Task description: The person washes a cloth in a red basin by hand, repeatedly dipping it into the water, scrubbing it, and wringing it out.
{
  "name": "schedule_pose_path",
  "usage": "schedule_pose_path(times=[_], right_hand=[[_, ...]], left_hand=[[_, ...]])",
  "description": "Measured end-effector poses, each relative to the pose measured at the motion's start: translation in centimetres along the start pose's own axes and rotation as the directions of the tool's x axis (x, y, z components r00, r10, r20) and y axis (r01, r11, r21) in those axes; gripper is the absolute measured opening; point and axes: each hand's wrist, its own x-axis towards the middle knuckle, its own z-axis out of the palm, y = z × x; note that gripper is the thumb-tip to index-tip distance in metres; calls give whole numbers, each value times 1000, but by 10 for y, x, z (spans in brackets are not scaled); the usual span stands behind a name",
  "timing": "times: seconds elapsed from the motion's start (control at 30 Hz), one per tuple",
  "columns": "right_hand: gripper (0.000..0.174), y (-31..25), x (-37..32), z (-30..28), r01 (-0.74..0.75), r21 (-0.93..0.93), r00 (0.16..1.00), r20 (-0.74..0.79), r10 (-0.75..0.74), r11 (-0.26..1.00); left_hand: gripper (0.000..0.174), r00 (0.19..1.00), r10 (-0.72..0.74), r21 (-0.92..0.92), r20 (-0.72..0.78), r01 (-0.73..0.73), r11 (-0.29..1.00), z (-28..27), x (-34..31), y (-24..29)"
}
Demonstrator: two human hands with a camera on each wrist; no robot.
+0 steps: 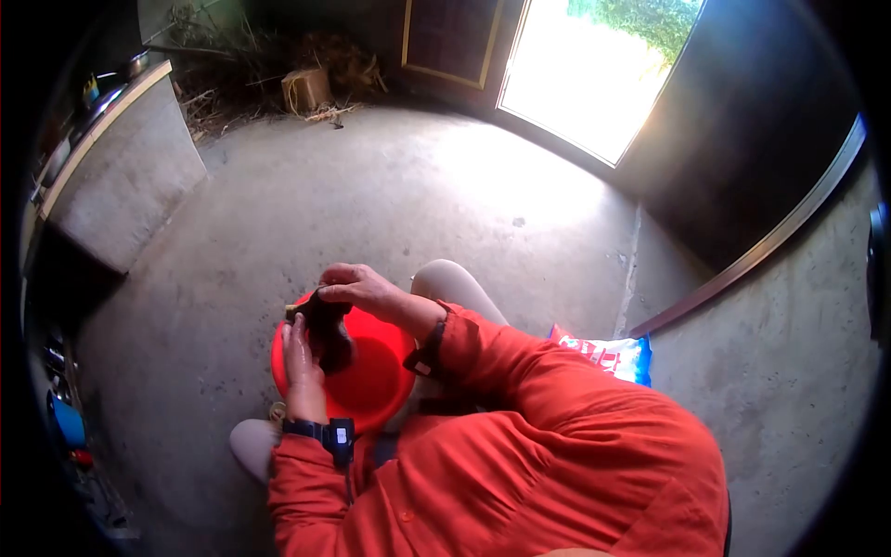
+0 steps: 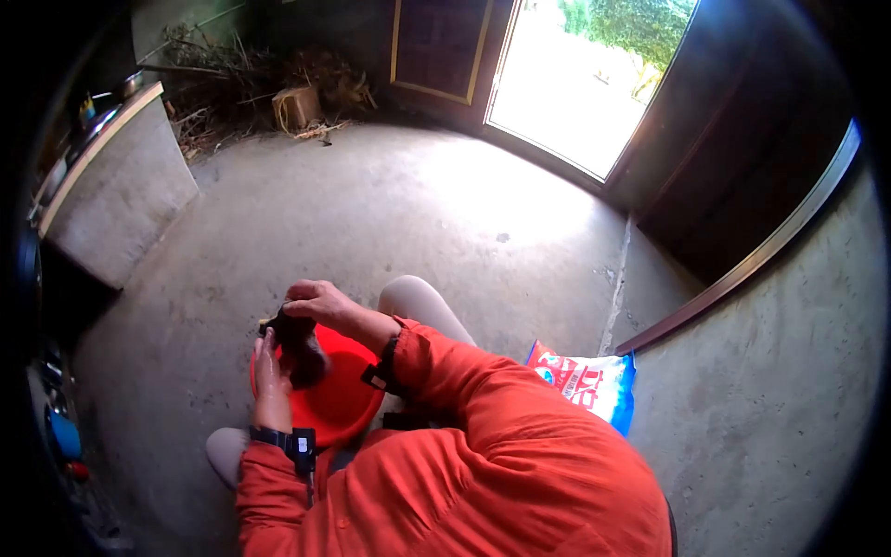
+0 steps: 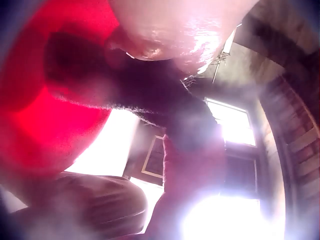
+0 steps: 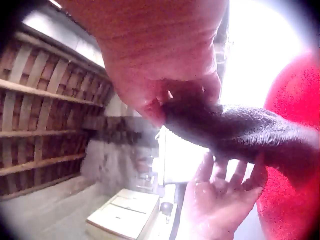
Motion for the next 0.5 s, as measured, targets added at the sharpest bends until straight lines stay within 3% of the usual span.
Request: schedule_pose_path(times=[0.1, 0.17, 0.2, 0.23, 0.27, 0.33, 0.4, 0.5], right_hand=[[25, -4, 12, 9, 62, -55, 998, 4, -62, 997], [24, 5, 26, 16, 107, -81, 994, 4, -107, 991], [23, 6, 29, 14, 53, -46, 998, -15, -54, 998], [22, 7, 35, 11, -2, -10, 999, -32, 1, 1000], [22, 9, 42, 8, -55, 27, 997, -45, 57, 998], [25, 38, 56, -10, 23, -111, 981, -187, -43, 994], [25, 53, 57, -23, -107, -53, 972, -218, 93, 993], [24, 70, 60, -22, -159, -77, 965, -221, 138, 984]], left_hand=[[51, 998, 60, 61, -21, -59, 996, -3, 12, -11], [43, 967, 224, 145, 118, -240, 960, -18, 39, -34], [38, 936, 297, 177, 191, -330, 927, -25, 51, -39], [26, 878, 435, 446, 197, -476, 758, -30, 54, -33], [24, 894, 416, 317, 166, -448, 836, -23, 42, -20], [19, 925, 363, 38, 110, -369, 929, 0, 10, 5], [13, 928, 359, 28, 94, -363, 931, 0, 12, -2], [16, 942, 308, 2, 133, -311, 950, -3, 20, -16]])
